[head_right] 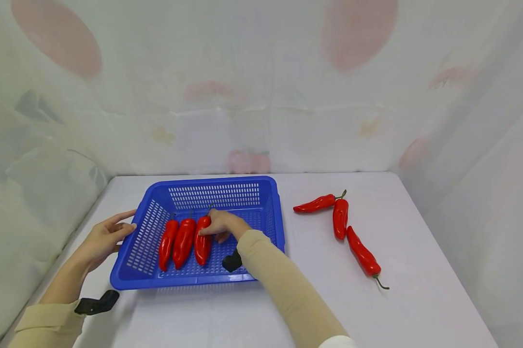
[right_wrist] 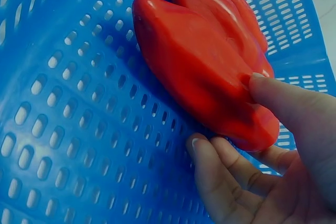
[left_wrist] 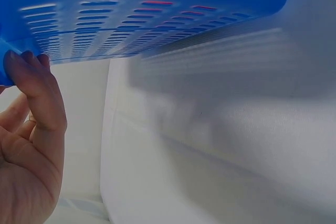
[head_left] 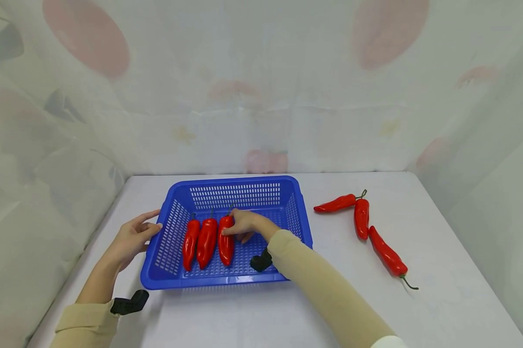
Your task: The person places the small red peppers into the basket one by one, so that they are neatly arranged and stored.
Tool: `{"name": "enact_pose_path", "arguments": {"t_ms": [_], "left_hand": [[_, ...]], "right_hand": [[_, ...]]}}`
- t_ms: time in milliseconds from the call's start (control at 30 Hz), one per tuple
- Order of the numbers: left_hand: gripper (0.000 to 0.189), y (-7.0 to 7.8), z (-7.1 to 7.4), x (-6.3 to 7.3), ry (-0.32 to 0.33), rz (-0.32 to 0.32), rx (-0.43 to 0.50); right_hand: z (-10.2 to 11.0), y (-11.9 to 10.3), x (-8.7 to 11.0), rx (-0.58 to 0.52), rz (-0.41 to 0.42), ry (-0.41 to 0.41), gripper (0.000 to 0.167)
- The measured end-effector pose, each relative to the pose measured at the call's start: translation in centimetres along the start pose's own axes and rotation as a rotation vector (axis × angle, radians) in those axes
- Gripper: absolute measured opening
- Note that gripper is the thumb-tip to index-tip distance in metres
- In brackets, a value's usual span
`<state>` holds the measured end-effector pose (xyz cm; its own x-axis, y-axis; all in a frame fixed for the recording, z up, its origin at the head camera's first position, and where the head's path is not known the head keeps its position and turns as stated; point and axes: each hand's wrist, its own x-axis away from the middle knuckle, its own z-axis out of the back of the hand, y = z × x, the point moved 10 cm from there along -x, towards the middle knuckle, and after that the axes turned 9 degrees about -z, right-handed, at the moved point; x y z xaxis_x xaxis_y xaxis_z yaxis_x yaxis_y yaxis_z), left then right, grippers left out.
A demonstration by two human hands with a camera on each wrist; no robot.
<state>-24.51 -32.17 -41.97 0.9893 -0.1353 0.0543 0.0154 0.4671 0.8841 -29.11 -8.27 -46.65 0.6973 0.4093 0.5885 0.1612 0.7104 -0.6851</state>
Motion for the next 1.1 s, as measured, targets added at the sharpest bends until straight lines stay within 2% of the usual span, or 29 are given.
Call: {"name": "enact_pose_path", "arguments": {"t_ms": [433,1100], "left_hand": [[0.064,-0.26,0.03,-0.06,0.001,0.004,-0.005],[0.065,0.07,-0.05,0.08,0.005,-0.003,0.015]], "right_hand": [[-0.33,0.07,-0.29,-0.002,-0.013,-0.004,0.049],[-0.31,0.29,-0.26,0.008,-0.041,0.002,0.052]]}}
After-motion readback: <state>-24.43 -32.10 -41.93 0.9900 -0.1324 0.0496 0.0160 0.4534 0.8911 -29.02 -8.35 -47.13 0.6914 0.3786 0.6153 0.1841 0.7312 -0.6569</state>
